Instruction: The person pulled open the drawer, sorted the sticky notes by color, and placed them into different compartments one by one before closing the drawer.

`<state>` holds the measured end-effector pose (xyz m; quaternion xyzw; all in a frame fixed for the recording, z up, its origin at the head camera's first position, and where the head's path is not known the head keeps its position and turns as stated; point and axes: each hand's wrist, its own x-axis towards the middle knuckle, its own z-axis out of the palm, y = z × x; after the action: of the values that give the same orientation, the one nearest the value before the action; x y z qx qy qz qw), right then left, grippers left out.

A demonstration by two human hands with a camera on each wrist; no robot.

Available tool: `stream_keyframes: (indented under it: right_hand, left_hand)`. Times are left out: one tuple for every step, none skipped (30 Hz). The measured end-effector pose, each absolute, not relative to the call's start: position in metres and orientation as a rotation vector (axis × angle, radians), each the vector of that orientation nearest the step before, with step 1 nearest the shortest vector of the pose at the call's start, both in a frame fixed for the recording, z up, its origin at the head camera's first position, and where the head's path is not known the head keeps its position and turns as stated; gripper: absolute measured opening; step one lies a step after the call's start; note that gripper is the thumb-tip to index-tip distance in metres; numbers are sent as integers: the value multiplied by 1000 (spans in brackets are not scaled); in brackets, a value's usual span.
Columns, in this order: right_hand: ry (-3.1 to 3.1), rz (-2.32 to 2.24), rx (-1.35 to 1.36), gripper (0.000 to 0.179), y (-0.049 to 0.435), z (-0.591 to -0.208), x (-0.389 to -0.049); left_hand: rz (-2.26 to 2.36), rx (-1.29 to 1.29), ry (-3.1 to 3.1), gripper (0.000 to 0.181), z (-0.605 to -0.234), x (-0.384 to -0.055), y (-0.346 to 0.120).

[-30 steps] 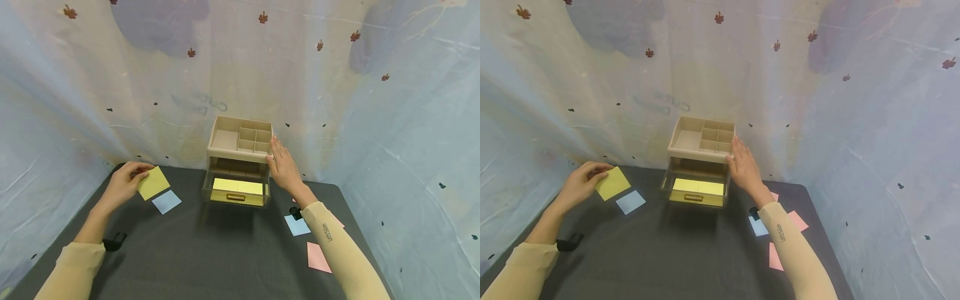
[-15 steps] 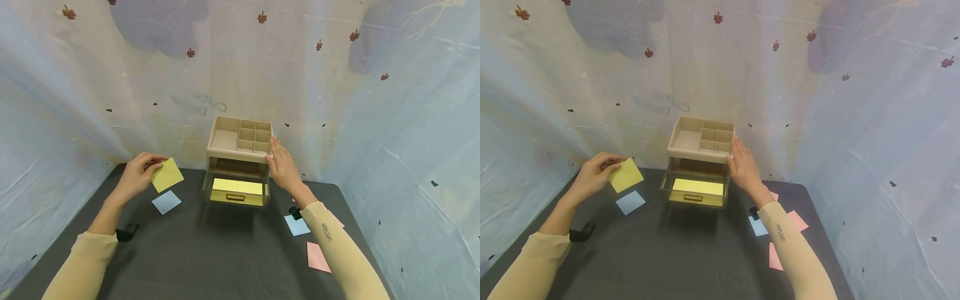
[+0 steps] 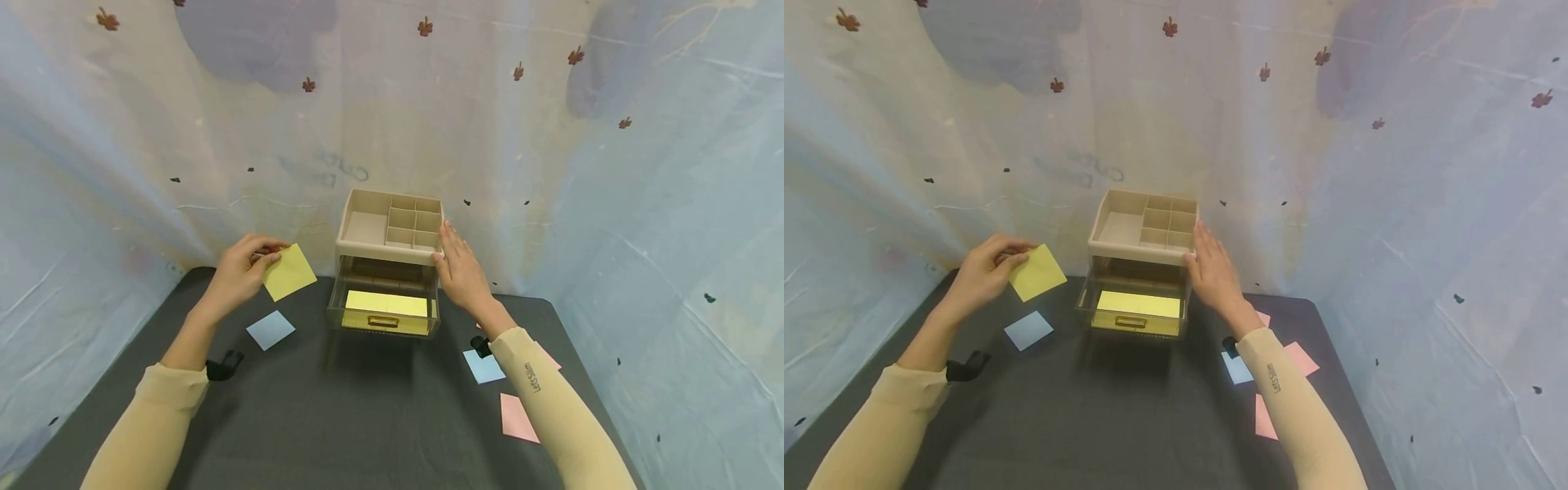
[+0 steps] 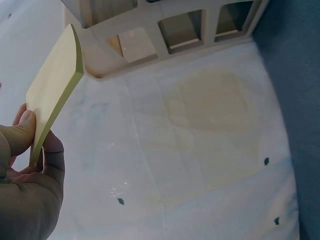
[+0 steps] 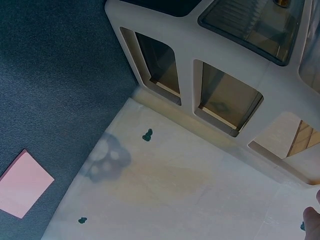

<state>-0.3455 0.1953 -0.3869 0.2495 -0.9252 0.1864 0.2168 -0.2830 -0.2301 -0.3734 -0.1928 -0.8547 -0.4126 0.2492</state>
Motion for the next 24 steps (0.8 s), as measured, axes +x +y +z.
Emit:
stream_keyframes:
  right_hand:
    - [-2560,514,693,66,195,-387,-346]
    - [-2560,514,694,66,196,-387,-346]
    - [-2559,514,694,66,196,-387,-346]
    - [-2558,511,694,66,196,-387,-347]
    - [-2556,508,696,66,196,-387,-347]
    - [-2555,503,697,66,197,-387,-347]
    - [-2556,501,696,66,197,-387,-347]
    - [-2555,498,696,66,197,-387,-347]
    - [-2554,495,697,66,197,-387,-348]
    - [-2555,492,697,65,197,-387,-348]
    - [-2555,492,698,65,197,-387,-348]
    - [-2557,491,698,65,197,-386,-348]
    - [-2559,492,697,65,197,-386,-348]
    - [-2560,490,697,65,197,-386,-348]
    - [-2564,490,695,65,196,-386,-348]
    - [-2566,489,694,66,196,-386,-348]
    - [-2568,489,694,66,196,-386,-348]
    - [-2570,490,693,66,196,-386,-348]
    - [-2570,491,692,67,195,-386,-348]
    - [-2567,491,693,67,195,-387,-348]
    - [-2566,491,693,67,195,-387,-348]
    - [-2563,490,693,68,196,-387,-348]
    - [-2561,490,693,68,196,-387,-348]
    - [-2560,486,693,69,196,-387,-348]
  left_hand:
    - [-1128,-532,-2326,25,-372,-283,-228]
    - [-1132,-544,-2320,25,-370,-284,-225]
    - [-1137,-549,-2320,25,-368,-284,-223]
    - [-1142,-548,-2326,25,-366,-284,-221]
    - [-1144,-552,-2328,25,-364,-285,-218]
    - [-1146,-554,-2329,25,-363,-285,-216]
    - [-1148,-560,-2327,25,-361,-285,-214]
    - [-1151,-566,-2323,24,-359,-286,-211]
    - [-1151,-573,-2321,24,-358,-286,-209]
    - [-1151,-585,-2315,24,-356,-287,-207]
    - [-1156,-596,-2307,24,-355,-287,-204]
    - [-1160,-607,-2300,24,-353,-288,-202]
    - [-1164,-620,-2293,24,-352,-289,-200]
    - [-1168,-634,-2286,24,-351,-290,-197]
    - [-1173,-646,-2280,24,-350,-290,-195]
    - [-1182,-654,-2275,24,-348,-291,-192]
    - [-1188,-660,-2273,24,-347,-292,-189]
    - [-1187,-666,-2273,24,-346,-292,-186]
    - [-1193,-674,-2271,24,-344,-293,-183]
    - [-1195,-683,-2270,24,-343,-293,-180]
    - [-1197,-693,-2269,24,-342,-294,-176]
    - [-1198,-702,-2268,24,-341,-295,-173]
    - [-1201,-711,-2265,24,-340,-296,-169]
    - [-1201,-724,-2261,24,-338,-296,-166]
